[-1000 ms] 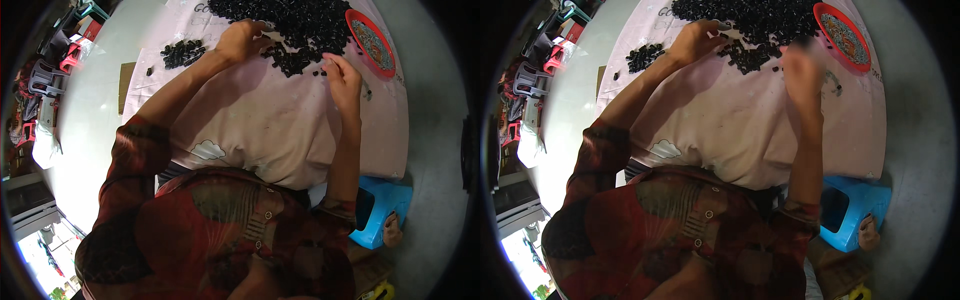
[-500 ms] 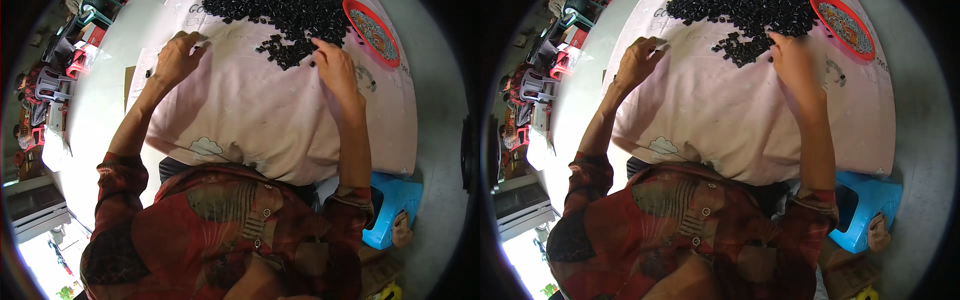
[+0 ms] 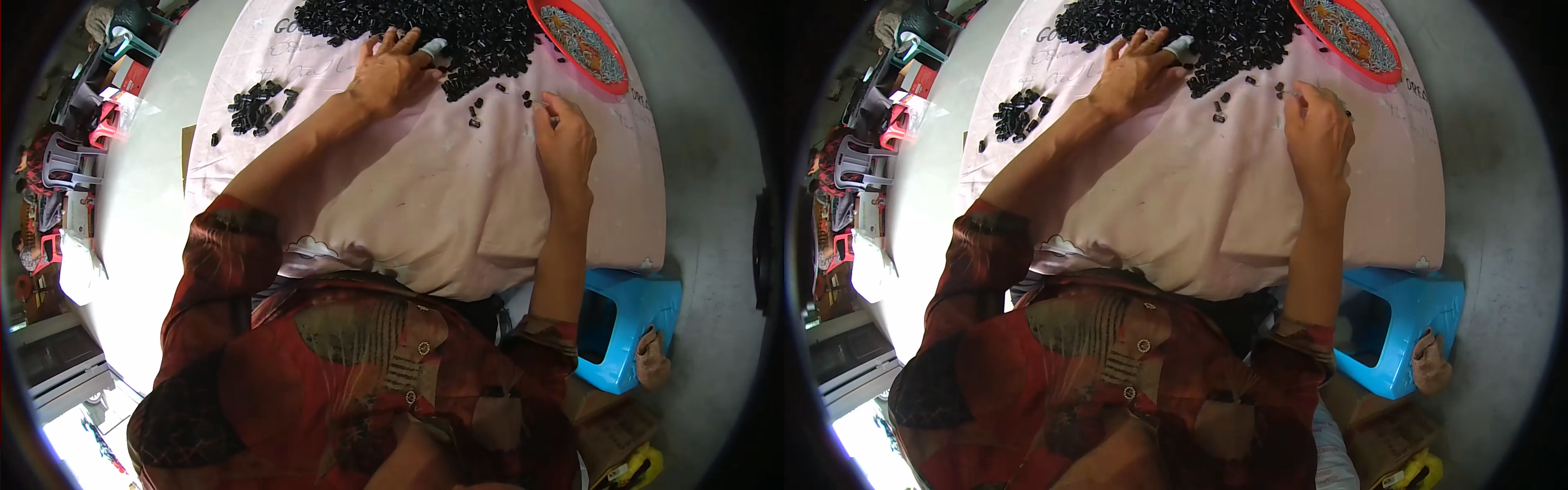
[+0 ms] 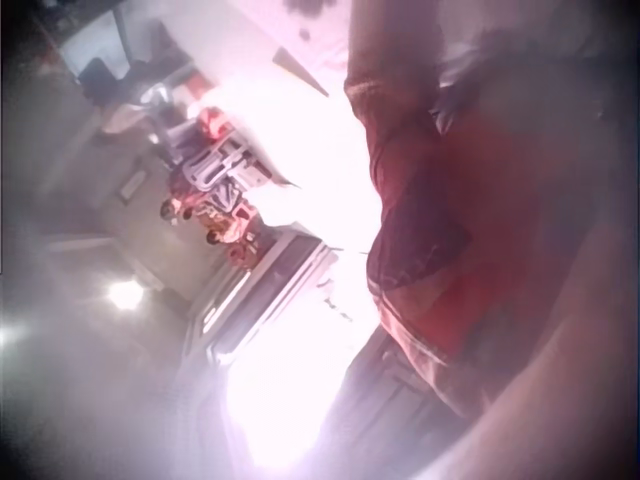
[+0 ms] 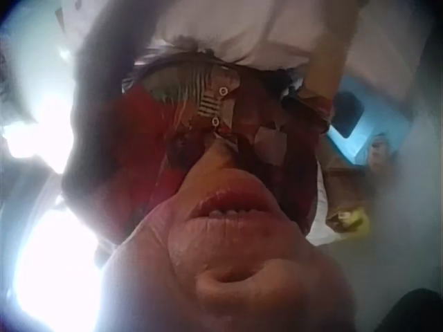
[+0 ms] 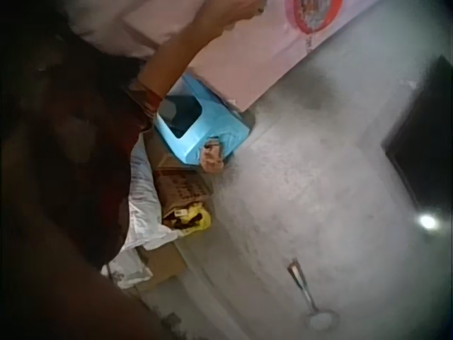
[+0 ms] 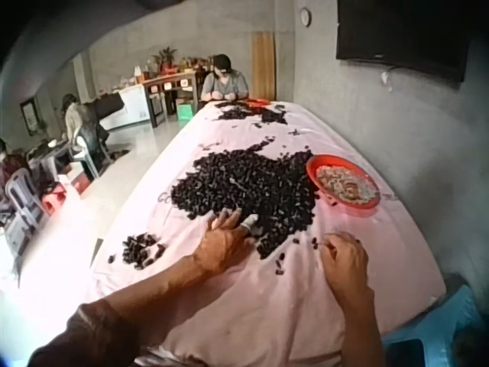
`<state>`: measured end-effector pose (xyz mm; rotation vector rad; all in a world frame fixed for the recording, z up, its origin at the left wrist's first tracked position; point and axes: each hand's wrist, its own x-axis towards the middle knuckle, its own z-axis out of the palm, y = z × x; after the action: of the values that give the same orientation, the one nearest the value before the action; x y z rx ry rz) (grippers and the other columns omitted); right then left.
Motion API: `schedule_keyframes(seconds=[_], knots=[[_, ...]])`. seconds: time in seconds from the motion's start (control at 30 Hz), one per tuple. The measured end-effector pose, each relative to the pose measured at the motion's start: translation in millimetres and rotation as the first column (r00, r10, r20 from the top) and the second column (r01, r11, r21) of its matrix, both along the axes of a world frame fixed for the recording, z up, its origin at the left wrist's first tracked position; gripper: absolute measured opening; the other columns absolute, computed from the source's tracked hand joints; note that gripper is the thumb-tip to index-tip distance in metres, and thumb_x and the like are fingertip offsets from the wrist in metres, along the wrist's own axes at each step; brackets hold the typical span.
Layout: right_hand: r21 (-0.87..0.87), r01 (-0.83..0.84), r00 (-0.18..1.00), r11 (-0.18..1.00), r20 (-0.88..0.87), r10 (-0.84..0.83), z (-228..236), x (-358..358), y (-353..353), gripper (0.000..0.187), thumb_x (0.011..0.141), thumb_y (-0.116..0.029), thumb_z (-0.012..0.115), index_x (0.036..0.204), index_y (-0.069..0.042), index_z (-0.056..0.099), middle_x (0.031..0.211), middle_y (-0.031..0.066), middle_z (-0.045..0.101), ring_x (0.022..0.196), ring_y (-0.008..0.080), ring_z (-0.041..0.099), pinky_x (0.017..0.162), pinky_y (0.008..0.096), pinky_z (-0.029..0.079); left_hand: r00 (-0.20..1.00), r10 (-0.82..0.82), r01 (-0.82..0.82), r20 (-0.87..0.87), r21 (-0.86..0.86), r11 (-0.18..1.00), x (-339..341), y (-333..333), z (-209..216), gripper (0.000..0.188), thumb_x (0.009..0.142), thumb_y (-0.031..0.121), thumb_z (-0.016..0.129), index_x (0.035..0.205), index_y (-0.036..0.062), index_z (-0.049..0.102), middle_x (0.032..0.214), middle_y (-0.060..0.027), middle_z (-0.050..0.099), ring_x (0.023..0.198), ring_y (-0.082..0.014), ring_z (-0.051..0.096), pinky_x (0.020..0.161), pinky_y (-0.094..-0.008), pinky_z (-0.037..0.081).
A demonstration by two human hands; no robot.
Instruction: The person assembles small components by picking black plastic pieces and metal pins from the table, inserting the pins into the plastic pieces by hand, and placing the assembled parts in a pile on the table.
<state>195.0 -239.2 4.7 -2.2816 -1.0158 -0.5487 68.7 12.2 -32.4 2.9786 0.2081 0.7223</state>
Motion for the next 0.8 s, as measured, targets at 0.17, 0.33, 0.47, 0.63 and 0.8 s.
schedule_keyframes(seconds=[0.17, 0.33, 0.47, 0.63, 0.8], knots=[[-0.189, -0.151, 0.988, 0.97, 0.006, 0.155, 10, 7, 1, 0.026, 0.088, -0.021, 0.063, 0.102, 0.0, 0.068, 0.094, 0.0172, 0.068, 0.084, 0.0319, 0.065, 0.078, 0.0399, 0.05, 0.984, -0.149, 0.167, 0.094, -0.226, 0.96, -16, -14, 14, 0.039, 0.091, 0.044, 0.057, 0.116, 0.0153, 0.064, 0.141, -0.0175, 0.046, 0.135, -0.0403, 0.038, 0.107, -0.0594, 0.024], [-0.312, -0.141, 0.97, 0.94, -0.234, 0.067, 39, -16, -8, 0.022, 0.088, -0.018, 0.064, 0.102, -0.001, 0.067, 0.09, 0.0159, 0.067, 0.082, 0.0308, 0.065, 0.074, 0.0404, 0.05, 0.982, -0.175, 0.175, 0.072, 0.002, 0.984, -3, -27, -4, 0.04, 0.092, 0.041, 0.058, 0.122, 0.0163, 0.063, 0.142, -0.0174, 0.047, 0.137, -0.0381, 0.036, 0.108, -0.0568, 0.025], [-0.144, -0.151, 0.985, 0.978, -0.102, 0.137, 1, -8, -22, 0.016, 0.088, -0.012, 0.064, 0.1, -0.002, 0.067, 0.088, 0.0141, 0.065, 0.081, 0.0297, 0.065, 0.073, 0.0395, 0.051, 0.984, -0.147, 0.152, 0.104, -0.038, 0.988, 2, -26, 14, 0.034, 0.088, 0.036, 0.065, 0.113, 0.013, 0.068, 0.138, -0.0125, 0.051, 0.134, -0.0348, 0.041, 0.105, -0.0526, 0.03], [-0.143, -0.141, 0.986, 0.98, -0.105, 0.126, 7, -20, -17, 0.013, 0.088, -0.011, 0.064, 0.098, -0.004, 0.067, 0.087, 0.0124, 0.063, 0.078, 0.0306, 0.064, 0.071, 0.0377, 0.051, 0.932, -0.35, 0.359, 0.091, -0.099, 0.928, 9, -47, 9, 0.024, 0.085, 0.03, 0.069, 0.098, 0.0108, 0.071, 0.129, -0.0102, 0.058, 0.126, -0.0285, 0.05, 0.101, -0.0462, 0.036], [-0.16, -0.176, 0.983, 0.971, -0.084, 0.165, 1, -15, -20, 0.013, 0.087, -0.009, 0.064, 0.098, -0.003, 0.067, 0.087, 0.0125, 0.063, 0.078, 0.0292, 0.063, 0.07, 0.0361, 0.05, 0.968, -0.13, 0.162, 0.215, -0.14, 0.977, -1, -32, 7, 0.018, 0.079, 0.026, 0.072, 0.089, 0.01, 0.072, 0.117, -0.0073, 0.066, 0.112, -0.0268, 0.056, 0.093, -0.0428, 0.04]])
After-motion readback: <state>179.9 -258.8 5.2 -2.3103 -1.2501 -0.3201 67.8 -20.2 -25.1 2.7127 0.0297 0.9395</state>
